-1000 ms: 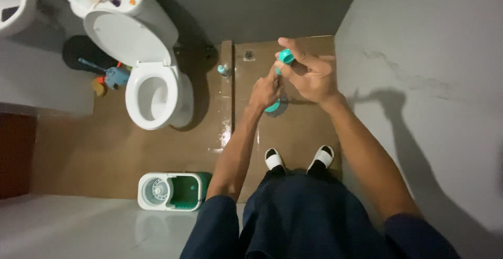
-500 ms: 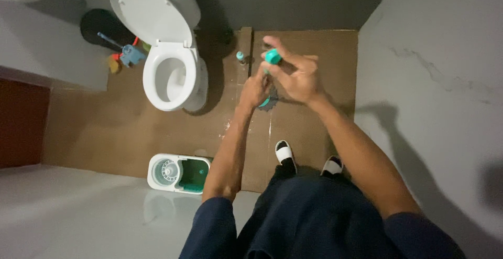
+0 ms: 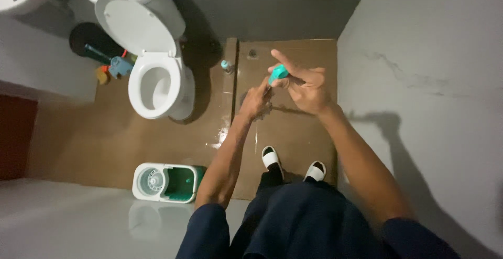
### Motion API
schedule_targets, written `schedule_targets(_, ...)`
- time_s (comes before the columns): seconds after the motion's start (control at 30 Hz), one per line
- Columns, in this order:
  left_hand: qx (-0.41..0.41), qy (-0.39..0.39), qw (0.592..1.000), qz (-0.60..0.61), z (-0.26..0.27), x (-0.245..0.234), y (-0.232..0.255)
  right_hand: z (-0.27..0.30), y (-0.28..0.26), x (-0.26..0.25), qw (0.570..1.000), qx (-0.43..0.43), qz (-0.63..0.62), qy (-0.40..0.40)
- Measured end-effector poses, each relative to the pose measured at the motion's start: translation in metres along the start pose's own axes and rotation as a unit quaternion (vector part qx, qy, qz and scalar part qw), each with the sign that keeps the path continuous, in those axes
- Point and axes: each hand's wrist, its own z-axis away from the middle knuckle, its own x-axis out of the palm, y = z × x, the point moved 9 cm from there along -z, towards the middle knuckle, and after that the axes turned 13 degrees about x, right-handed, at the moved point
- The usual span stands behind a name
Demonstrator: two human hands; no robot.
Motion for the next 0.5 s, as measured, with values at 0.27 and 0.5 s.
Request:
schedule_targets(0.27, 0.091, -0.032, 0.995, 0.027, -0.038, 0.135, 0.059, 0.074, -0.009, -0.119, 0.995, 0.033, 0.068, 0.062)
schedule_targets(0.5, 0.096, -0.080, 0.989, 0.082, -0.063, 0.233, 0.143, 0.137, -0.021, -0.209, 0.983, 0.081, 0.101, 0.128)
